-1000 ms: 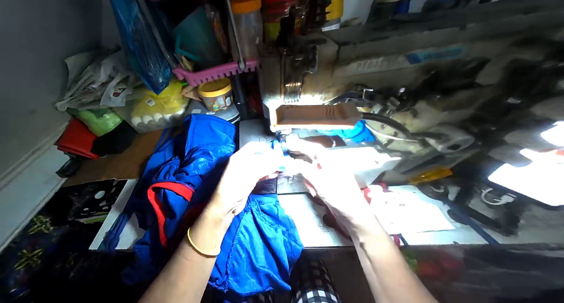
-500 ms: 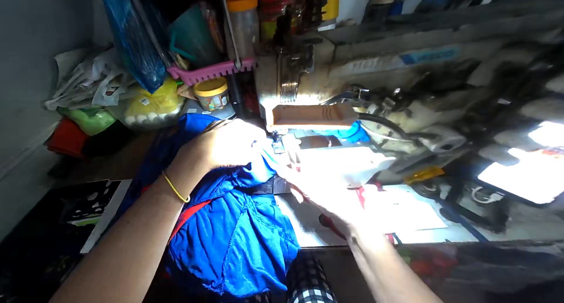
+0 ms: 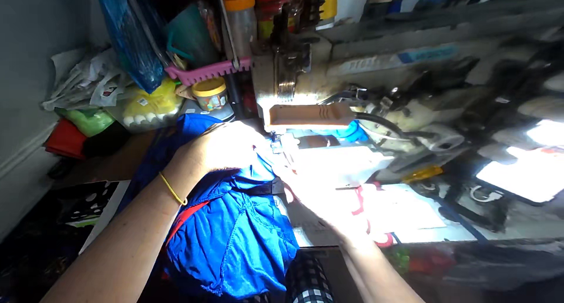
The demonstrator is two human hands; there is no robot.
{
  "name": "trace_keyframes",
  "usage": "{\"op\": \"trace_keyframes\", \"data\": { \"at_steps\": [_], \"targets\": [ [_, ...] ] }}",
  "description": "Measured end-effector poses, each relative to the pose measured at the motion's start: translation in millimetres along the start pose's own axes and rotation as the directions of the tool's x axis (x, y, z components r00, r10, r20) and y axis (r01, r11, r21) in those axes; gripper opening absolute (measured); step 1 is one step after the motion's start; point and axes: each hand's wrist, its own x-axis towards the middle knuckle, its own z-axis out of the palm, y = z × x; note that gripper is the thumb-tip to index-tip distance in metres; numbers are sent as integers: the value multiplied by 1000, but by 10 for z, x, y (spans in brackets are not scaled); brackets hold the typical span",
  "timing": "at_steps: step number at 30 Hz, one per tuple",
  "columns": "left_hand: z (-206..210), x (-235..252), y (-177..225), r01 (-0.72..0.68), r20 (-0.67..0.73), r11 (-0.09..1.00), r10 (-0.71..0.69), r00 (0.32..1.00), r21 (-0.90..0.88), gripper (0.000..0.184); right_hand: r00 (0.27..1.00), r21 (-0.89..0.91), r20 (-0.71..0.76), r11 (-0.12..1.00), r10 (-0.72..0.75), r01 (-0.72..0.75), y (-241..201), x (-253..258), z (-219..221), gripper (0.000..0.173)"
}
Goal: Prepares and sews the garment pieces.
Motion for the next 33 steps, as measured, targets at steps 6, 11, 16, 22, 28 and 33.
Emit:
{"op": "trace_keyframes", "data": {
  "at_steps": [6,11,16,22,28,33],
  "targets": [
    [189,-74,36,123,-176,989,-108,978,79,22,995,-18,84,998,-52,54,-173,-259,-54,19],
    [348,7,119,-88,-49,996,89,995,23,20,992,-189,92,976,-92,108,-126,-110,-110,20],
    [38,-42,72,25,-118,999,-22,993,22,19,990,23,114,996,-85,83,-157,-102,-116,20],
    [220,-23,86,-206,-66,978,208,976,40,16,992,39,125,999,10,-15,-77,-43,-125,19],
    [-164,21,93,-7,140,1000,9,990,-8,15,1000,41,21,999,-3,2,34,-10,-8,21],
    [-52,36,97,-104,130,986,121,984,-131,21,998,173,70,985,5,-17,74,-155,7,28]
  ]
}}
